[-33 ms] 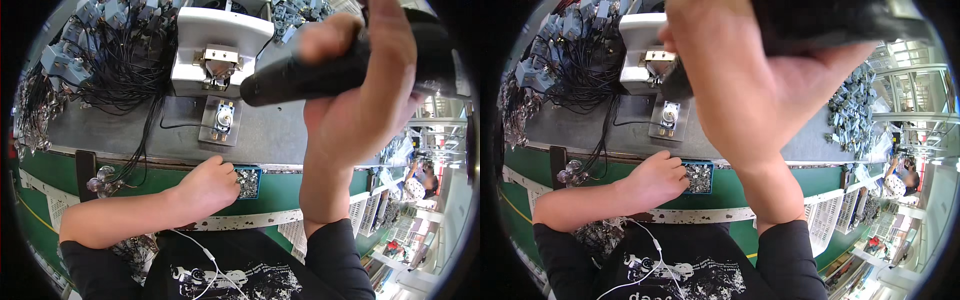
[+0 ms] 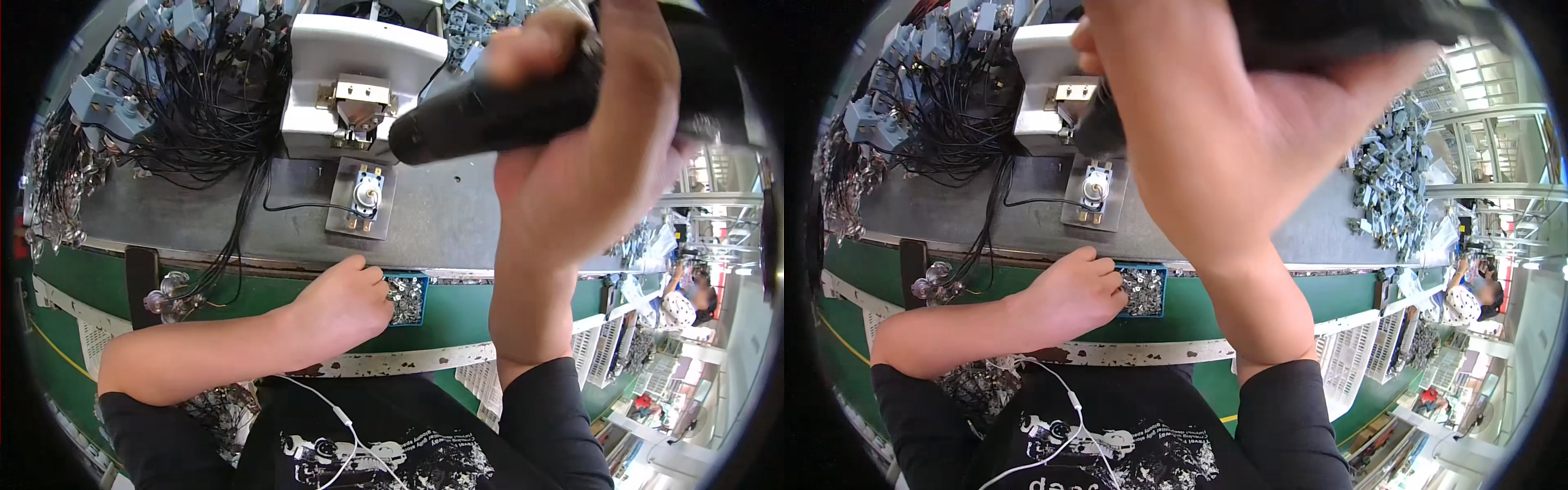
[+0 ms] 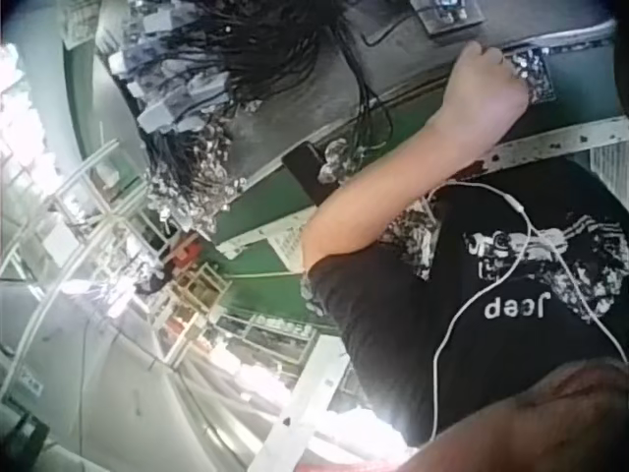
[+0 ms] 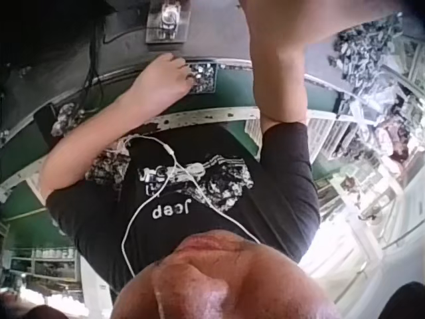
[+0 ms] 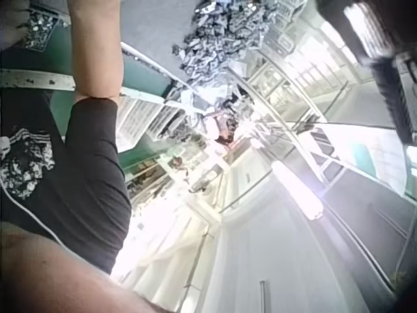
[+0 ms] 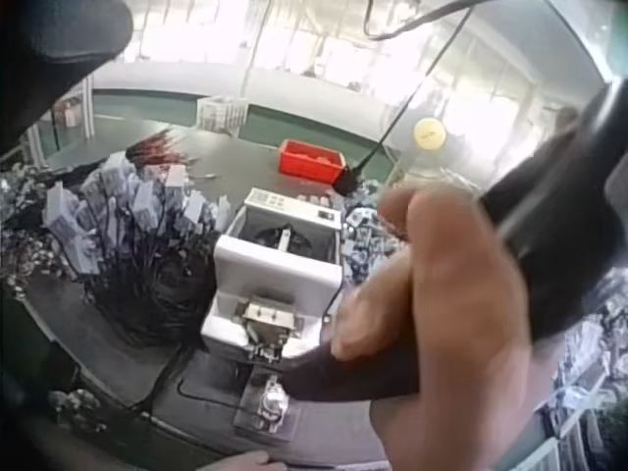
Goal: Assembling small electronic components onto a circuit board and securing them with metal connectors and an electric screwdriver.
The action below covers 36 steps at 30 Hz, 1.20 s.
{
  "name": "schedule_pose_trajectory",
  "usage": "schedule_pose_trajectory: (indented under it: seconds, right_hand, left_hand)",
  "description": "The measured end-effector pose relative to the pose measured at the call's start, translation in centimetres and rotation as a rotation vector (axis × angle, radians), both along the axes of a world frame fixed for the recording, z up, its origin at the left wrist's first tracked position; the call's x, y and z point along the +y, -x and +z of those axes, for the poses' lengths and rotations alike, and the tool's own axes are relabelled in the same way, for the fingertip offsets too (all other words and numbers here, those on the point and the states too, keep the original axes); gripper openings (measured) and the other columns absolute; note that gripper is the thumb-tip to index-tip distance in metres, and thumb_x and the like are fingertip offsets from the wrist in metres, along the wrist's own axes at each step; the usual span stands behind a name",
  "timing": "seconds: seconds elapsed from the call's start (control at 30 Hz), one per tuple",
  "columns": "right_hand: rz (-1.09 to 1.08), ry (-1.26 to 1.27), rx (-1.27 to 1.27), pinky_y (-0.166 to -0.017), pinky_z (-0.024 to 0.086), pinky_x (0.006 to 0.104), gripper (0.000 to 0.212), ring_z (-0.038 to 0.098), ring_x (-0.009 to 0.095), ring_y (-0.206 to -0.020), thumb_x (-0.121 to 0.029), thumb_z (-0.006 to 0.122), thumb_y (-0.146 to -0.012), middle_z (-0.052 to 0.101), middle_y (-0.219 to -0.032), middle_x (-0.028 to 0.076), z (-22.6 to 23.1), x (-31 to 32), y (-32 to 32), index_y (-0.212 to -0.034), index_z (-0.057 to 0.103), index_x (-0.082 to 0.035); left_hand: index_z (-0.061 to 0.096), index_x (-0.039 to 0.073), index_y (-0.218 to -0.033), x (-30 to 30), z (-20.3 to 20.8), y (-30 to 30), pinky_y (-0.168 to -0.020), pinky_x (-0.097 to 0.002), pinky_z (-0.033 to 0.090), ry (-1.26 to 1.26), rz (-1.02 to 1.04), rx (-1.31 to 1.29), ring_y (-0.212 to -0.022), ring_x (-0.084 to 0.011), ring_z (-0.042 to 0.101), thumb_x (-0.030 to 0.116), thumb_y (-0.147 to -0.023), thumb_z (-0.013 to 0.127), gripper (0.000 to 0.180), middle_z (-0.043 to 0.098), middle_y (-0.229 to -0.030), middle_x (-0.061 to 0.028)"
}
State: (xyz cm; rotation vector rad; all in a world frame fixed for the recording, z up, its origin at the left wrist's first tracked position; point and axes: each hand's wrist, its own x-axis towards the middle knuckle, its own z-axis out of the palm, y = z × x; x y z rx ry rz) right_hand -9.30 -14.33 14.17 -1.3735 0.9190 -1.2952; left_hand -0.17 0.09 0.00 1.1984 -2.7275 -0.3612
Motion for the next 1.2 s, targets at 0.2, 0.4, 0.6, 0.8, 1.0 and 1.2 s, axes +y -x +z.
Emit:
schedule_pose_trajectory:
  seconds: [0.2, 0.4, 0.6, 0.8, 1.0, 1.2]
  right_hand:
    - [0.069, 0.145, -0.093, -0.066, 0.059, 0.0323, 0.033, 0.071, 0.019, -0.071, -0.01, 0.079, -0.09, 0.072, -0.091, 0.011, -1.3, -0.9, -3.4, -0.117, 0.063, 0.001]
    - [0.153, 0.272, -0.159, -0.062, 0.058, 0.0316, 0.029, 0.07, 0.019, -0.067, -0.005, 0.076, -0.091, 0.072, -0.09, 0.012, -2.0, -2.3, -4.9, -0.116, 0.063, 0.002]
    - [0.217, 0.395, -0.209, -0.058, 0.057, 0.0309, 0.025, 0.069, 0.019, -0.064, -0.001, 0.073, -0.092, 0.071, -0.089, 0.012, -2.9, -2.1, -5.9, -0.114, 0.063, 0.004]
    - [0.276, 0.499, -0.261, -0.054, 0.056, 0.0303, 0.021, 0.068, 0.019, -0.061, 0.004, 0.071, -0.092, 0.071, -0.087, 0.012, -3.8, -1.4, -3.4, -0.112, 0.063, 0.006]
    - [0.284, 0.405, -0.131, -0.056, 0.053, 0.0329, 0.037, 0.061, 0.017, -0.053, -0.006, 0.066, -0.099, 0.065, -0.077, 0.013, -1.6, 0.8, 0.5, -0.131, 0.053, 0.006]
    - [0.288, 0.536, -0.128, -0.056, 0.053, 0.0355, 0.082, 0.059, 0.016, -0.054, -0.006, 0.06, -0.101, 0.063, -0.083, 0.016, -1.7, 1.7, 1.8, -0.161, 0.004, -0.011]
  left_hand:
    - [0.067, 0.011, -0.081, -0.1, -0.5, -0.6, -0.076, -0.0345, 0.048, 0.002, 0.014, 0.048, -0.086, -0.0185, 0.062, 0.016, -0.074, 0.067, 0.008, 0.063, -0.082, -0.001]
    - [0.067, 0.01, -0.083, -0.3, -0.2, -1.0, -0.076, -0.0357, 0.05, -0.034, 0.036, 0.143, -0.084, -0.0208, 0.063, 0.014, -0.076, 0.066, 0.008, 0.063, -0.084, -0.0034]
    - [0.067, 0.007, -0.09, -0.3, -0.2, -0.6, -0.075, -0.0385, 0.051, -0.144, 0.057, 0.235, -0.083, -0.0232, 0.064, 0.011, -0.079, 0.065, 0.012, 0.064, -0.085, -0.0056]
    - [0.067, 0.008, -0.091, -0.1, 0.7, -1.6, -0.077, -0.0388, 0.053, -0.142, 0.051, 0.323, -0.086, -0.024, 0.067, 0.01, -0.08, 0.064, 0.011, 0.067, -0.088, -0.0061]
    - [0.069, 0.009, -0.089, -3.5, 4.7, -6.0, -0.075, -0.0401, 0.047, 0.233, 0.487, 0.503, -0.084, -0.0271, 0.065, 0.002, -0.077, 0.077, 0.016, 0.067, -0.081, -0.0042]
    - [0.065, 0.011, -0.089, -4.1, 2.1, -5.2, -0.08, -0.0393, 0.044, 0.302, 0.48, 0.34, -0.094, -0.0221, 0.061, 0.012, -0.082, 0.078, 0.015, 0.064, -0.088, -0.0015]
